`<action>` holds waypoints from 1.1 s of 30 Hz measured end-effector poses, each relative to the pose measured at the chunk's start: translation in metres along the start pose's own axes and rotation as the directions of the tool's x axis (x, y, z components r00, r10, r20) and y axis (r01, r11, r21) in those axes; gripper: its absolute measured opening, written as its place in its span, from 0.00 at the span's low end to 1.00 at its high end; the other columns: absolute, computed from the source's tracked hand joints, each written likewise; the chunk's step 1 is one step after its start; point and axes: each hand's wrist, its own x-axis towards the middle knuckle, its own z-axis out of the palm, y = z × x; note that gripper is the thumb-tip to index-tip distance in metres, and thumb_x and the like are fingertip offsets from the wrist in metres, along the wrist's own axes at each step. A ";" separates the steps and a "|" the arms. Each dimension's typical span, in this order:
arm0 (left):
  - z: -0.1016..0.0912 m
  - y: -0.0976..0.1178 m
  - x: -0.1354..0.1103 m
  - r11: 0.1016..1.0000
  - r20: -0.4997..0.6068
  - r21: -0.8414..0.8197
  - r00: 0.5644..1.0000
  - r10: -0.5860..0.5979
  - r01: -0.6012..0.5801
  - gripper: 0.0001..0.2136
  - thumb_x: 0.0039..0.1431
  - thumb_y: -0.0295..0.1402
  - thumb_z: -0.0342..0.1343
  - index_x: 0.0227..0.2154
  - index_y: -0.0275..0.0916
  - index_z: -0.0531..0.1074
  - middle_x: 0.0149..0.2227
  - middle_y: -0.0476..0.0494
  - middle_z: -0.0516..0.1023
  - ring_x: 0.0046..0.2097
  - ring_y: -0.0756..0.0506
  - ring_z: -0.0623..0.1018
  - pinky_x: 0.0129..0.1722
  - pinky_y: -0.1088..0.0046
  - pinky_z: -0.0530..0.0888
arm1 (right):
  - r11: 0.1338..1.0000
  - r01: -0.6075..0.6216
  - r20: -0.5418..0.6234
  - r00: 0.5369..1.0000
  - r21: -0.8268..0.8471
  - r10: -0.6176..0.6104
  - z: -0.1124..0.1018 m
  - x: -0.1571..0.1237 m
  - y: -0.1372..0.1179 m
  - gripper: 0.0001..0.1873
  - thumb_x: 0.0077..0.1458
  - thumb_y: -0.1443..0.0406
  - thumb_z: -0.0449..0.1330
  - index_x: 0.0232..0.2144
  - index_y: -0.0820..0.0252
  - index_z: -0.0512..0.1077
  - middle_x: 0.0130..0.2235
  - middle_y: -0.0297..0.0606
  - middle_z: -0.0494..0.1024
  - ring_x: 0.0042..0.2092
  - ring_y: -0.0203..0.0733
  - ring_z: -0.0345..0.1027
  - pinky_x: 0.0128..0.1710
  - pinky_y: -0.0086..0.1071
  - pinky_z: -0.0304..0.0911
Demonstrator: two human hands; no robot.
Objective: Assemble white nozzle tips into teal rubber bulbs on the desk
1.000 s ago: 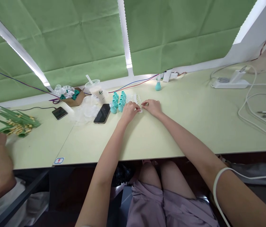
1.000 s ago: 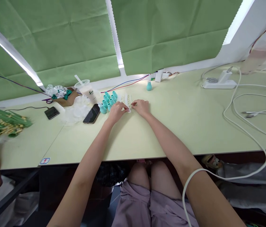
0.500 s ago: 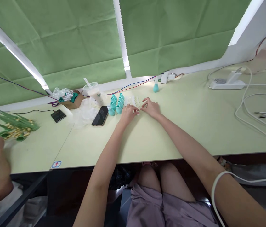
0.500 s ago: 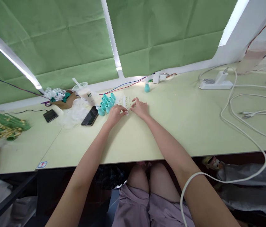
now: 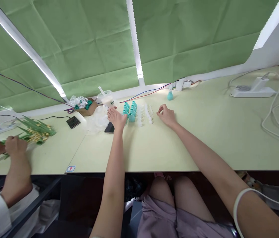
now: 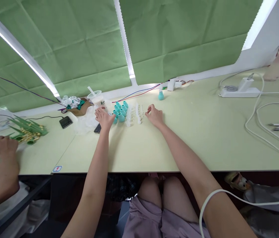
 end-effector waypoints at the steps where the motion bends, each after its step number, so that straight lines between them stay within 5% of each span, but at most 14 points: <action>1: 0.003 -0.004 0.000 1.000 0.045 0.015 0.999 -0.015 0.015 0.27 0.45 0.36 0.60 0.47 0.36 0.59 0.52 0.27 0.63 0.55 0.31 0.63 0.49 0.52 0.62 | 1.000 -0.001 -0.006 1.000 0.002 0.001 0.000 0.000 0.000 0.09 0.48 0.64 0.53 0.34 0.53 0.58 0.36 0.32 0.76 0.34 0.42 0.69 0.43 0.39 0.50; 6: 0.015 -0.014 0.000 0.993 0.208 0.058 0.971 -0.116 0.106 0.24 0.48 0.33 0.57 0.49 0.37 0.58 0.50 0.28 0.69 0.55 0.33 0.66 0.50 0.53 0.61 | 1.000 0.005 -0.014 1.000 0.020 -0.005 -0.002 -0.001 -0.001 0.09 0.49 0.65 0.52 0.35 0.53 0.60 0.36 0.31 0.77 0.32 0.40 0.68 0.43 0.38 0.51; 10: 0.011 -0.017 0.004 0.966 0.176 0.061 0.950 -0.257 0.250 0.22 0.51 0.34 0.57 0.49 0.38 0.60 0.46 0.34 0.74 0.51 0.36 0.71 0.51 0.55 0.61 | 0.999 0.018 -0.018 1.000 0.028 -0.018 -0.003 -0.001 -0.002 0.09 0.49 0.67 0.52 0.35 0.53 0.63 0.35 0.30 0.77 0.31 0.38 0.68 0.42 0.38 0.52; 13: 0.007 -0.014 0.007 0.969 0.092 0.031 0.965 -0.247 0.245 0.16 0.54 0.38 0.55 0.45 0.41 0.66 0.45 0.40 0.75 0.51 0.38 0.70 0.50 0.57 0.61 | 0.998 0.051 -0.051 0.997 0.045 -0.049 -0.004 -0.002 -0.003 0.08 0.49 0.68 0.53 0.35 0.54 0.65 0.33 0.29 0.76 0.30 0.36 0.67 0.42 0.37 0.54; 18: 0.005 0.010 -0.005 0.995 -0.022 0.017 0.995 0.095 -0.094 0.16 0.57 0.46 0.49 0.43 0.45 0.72 0.44 0.40 0.74 0.50 0.36 0.67 0.48 0.58 0.61 | 0.944 0.180 -0.124 0.981 0.277 -0.151 -0.008 -0.006 -0.024 0.07 0.52 0.61 0.55 0.35 0.55 0.68 0.34 0.32 0.76 0.30 0.36 0.68 0.38 0.33 0.60; 20: 0.006 0.023 -0.018 0.937 0.009 0.043 0.938 0.347 -0.347 0.16 0.58 0.44 0.49 0.47 0.48 0.71 0.45 0.40 0.73 0.49 0.37 0.67 0.48 0.59 0.60 | 0.872 0.201 -0.067 0.979 0.446 -0.191 -0.009 -0.010 -0.037 0.13 0.52 0.56 0.56 0.39 0.54 0.69 0.36 0.34 0.75 0.32 0.36 0.68 0.35 0.32 0.63; 23: 0.009 0.038 -0.037 0.774 0.130 0.043 0.772 0.622 -0.631 0.16 0.60 0.39 0.47 0.50 0.50 0.69 0.44 0.39 0.72 0.48 0.38 0.68 0.47 0.60 0.60 | 0.771 0.145 0.055 0.972 0.620 -0.227 -0.007 -0.015 -0.052 0.20 0.46 0.52 0.60 0.40 0.55 0.69 0.37 0.36 0.75 0.28 0.34 0.68 0.30 0.31 0.65; 26: 0.011 0.042 -0.044 0.712 0.176 0.015 0.702 0.690 -0.703 0.16 0.60 0.39 0.47 0.50 0.49 0.68 0.44 0.39 0.72 0.48 0.37 0.69 0.47 0.60 0.60 | 0.723 0.057 0.095 0.981 0.689 -0.168 -0.005 -0.016 -0.055 0.22 0.37 0.51 0.66 0.32 0.59 0.71 0.31 0.35 0.75 0.26 0.34 0.66 0.27 0.32 0.67; 30: 0.011 0.038 -0.038 0.753 0.119 -0.090 0.744 0.658 -0.652 0.17 0.60 0.40 0.48 0.51 0.45 0.67 0.48 0.39 0.71 0.53 0.38 0.67 0.52 0.60 0.59 | 0.671 0.033 0.074 0.989 0.741 -0.130 -0.004 -0.011 -0.049 0.20 0.33 0.53 0.68 0.28 0.60 0.73 0.26 0.35 0.74 0.27 0.36 0.67 0.29 0.33 0.69; 33: 0.012 0.036 -0.032 0.731 0.200 -0.263 0.706 0.680 -0.630 0.15 0.62 0.37 0.45 0.49 0.44 0.67 0.48 0.42 0.72 0.52 0.42 0.69 0.51 0.65 0.63 | 0.670 0.041 0.054 0.991 0.741 -0.121 -0.005 -0.008 -0.045 0.20 0.33 0.56 0.69 0.30 0.60 0.76 0.28 0.35 0.74 0.27 0.35 0.66 0.30 0.32 0.68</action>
